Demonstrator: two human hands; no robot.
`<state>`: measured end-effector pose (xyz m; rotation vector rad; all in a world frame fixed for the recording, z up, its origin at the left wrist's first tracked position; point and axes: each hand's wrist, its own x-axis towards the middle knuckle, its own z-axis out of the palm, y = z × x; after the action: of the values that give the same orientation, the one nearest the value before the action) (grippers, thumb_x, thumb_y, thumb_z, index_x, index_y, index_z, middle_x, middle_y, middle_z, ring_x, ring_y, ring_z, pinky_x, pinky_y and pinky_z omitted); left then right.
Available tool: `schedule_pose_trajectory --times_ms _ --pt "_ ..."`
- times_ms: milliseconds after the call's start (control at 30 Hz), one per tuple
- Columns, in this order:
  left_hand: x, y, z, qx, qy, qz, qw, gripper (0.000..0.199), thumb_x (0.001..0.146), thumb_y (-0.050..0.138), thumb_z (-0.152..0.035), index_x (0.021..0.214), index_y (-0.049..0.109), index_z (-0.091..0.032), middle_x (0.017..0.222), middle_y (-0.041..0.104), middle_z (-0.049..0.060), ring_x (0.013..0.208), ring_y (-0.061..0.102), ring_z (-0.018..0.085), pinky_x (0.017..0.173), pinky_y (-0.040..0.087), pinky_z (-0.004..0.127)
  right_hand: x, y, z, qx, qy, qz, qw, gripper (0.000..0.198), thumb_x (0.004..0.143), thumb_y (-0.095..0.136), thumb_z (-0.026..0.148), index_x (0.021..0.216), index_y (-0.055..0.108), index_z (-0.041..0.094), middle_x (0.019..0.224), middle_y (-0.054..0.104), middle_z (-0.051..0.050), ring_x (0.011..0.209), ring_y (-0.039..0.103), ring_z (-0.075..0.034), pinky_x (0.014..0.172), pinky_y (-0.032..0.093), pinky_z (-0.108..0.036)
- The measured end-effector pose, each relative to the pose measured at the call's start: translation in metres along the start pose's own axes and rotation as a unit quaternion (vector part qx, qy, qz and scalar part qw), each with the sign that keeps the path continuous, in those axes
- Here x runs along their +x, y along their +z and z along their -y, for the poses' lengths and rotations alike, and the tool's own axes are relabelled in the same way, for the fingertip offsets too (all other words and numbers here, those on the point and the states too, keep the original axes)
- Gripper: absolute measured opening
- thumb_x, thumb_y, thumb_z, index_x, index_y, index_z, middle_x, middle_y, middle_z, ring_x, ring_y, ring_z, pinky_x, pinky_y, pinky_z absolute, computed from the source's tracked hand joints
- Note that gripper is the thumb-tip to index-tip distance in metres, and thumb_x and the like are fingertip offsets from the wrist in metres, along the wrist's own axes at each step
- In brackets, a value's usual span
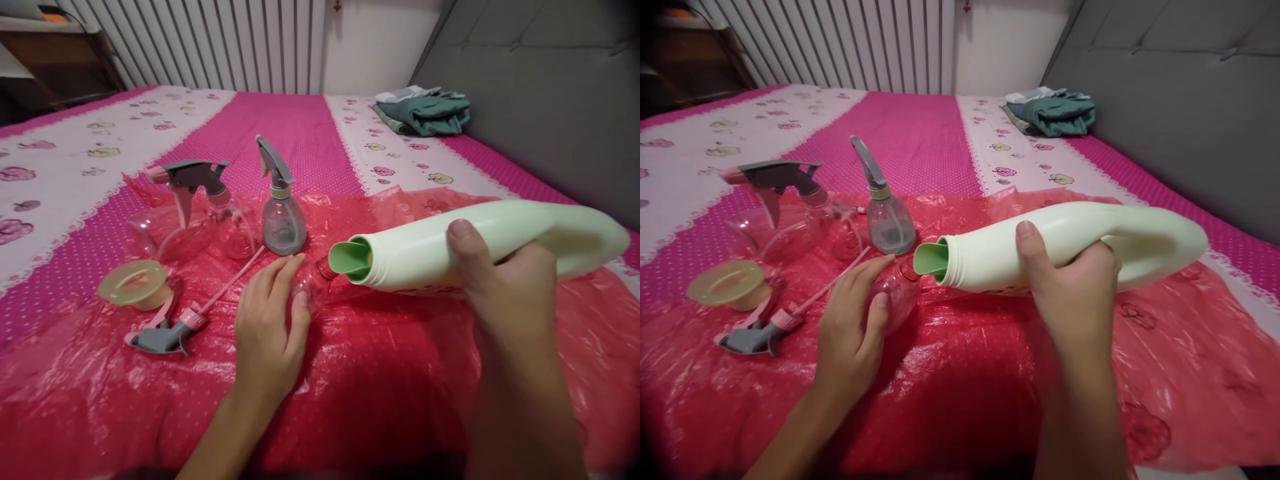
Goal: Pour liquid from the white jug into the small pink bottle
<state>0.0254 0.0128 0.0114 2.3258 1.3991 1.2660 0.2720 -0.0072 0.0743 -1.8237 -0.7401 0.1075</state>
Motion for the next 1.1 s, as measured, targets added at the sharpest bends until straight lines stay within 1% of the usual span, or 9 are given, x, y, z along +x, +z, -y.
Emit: schedule_pose_trajectory --times_ms 500,700,800,900,1100 --pt "-0.0004 -0.0004 0.0003 0.001 0.001 0.002 1.0 0.042 0.114 0.041 -0.032 0.147 0.061 -0.018 0.143 0.07 0.014 0.13 0.066 0.032 0.108 0.052 0.052 0.0004 0.0022 -0.0013 0.004 0.003 -0.001 1.0 0.08 0.051 0.071 0.087 0.092 0.073 0.019 0.095 0.074 -0.01 0.09 0.069 -0.031 0.082 0.053 -0.05" --pt "-0.0008 -0.0003 0.0005 0.0 -0.003 0.003 1.0 0.041 0.113 0.041 -0.032 0.147 0.061 -0.021 0.144 0.07 0.013 0.131 0.065 0.032 0.109 0.052 0.052 0.0006 0.002 0.0 0.001 0.011 -0.001 1.0 0.08 0.05 0.07 0.087 0.091 0.072 0.019 0.093 0.073 -0.01 0.089 0.068 -0.031 0.082 0.053 -0.051" --pt "-0.0008 -0.0003 0.0003 -0.001 -0.002 0.003 1.0 0.041 0.113 0.041 -0.032 0.147 0.061 -0.021 0.144 0.07 0.013 0.131 0.065 0.032 0.109 0.052 0.052 0.0009 0.0021 -0.001 0.0 0.005 0.0 1.0 0.08 0.051 0.07 0.088 0.092 0.072 0.019 0.094 0.074 -0.01 0.09 0.068 -0.031 0.084 0.054 -0.052" --pt "-0.0006 -0.0006 0.0 -0.001 -0.003 0.004 1.0 0.04 0.113 0.042 -0.032 0.147 0.061 -0.022 0.144 0.07 0.012 0.131 0.065 0.031 0.109 0.052 0.051 0.0005 0.0013 -0.0019 0.0 -0.001 -0.001 1.0 0.081 0.053 0.07 0.088 0.094 0.073 0.019 0.095 0.074 -0.01 0.089 0.069 -0.03 0.083 0.054 -0.051" --pt "0.0 -0.0009 -0.0007 -0.006 -0.009 0.004 1.0 0.04 0.112 0.042 -0.031 0.147 0.06 -0.023 0.144 0.07 0.012 0.131 0.065 0.032 0.11 0.052 0.051 -0.0003 0.0002 -0.0009 0.006 -0.001 0.003 1.0 0.08 0.052 0.072 0.087 0.092 0.072 0.017 0.093 0.074 -0.011 0.088 0.068 -0.031 0.081 0.054 -0.05"
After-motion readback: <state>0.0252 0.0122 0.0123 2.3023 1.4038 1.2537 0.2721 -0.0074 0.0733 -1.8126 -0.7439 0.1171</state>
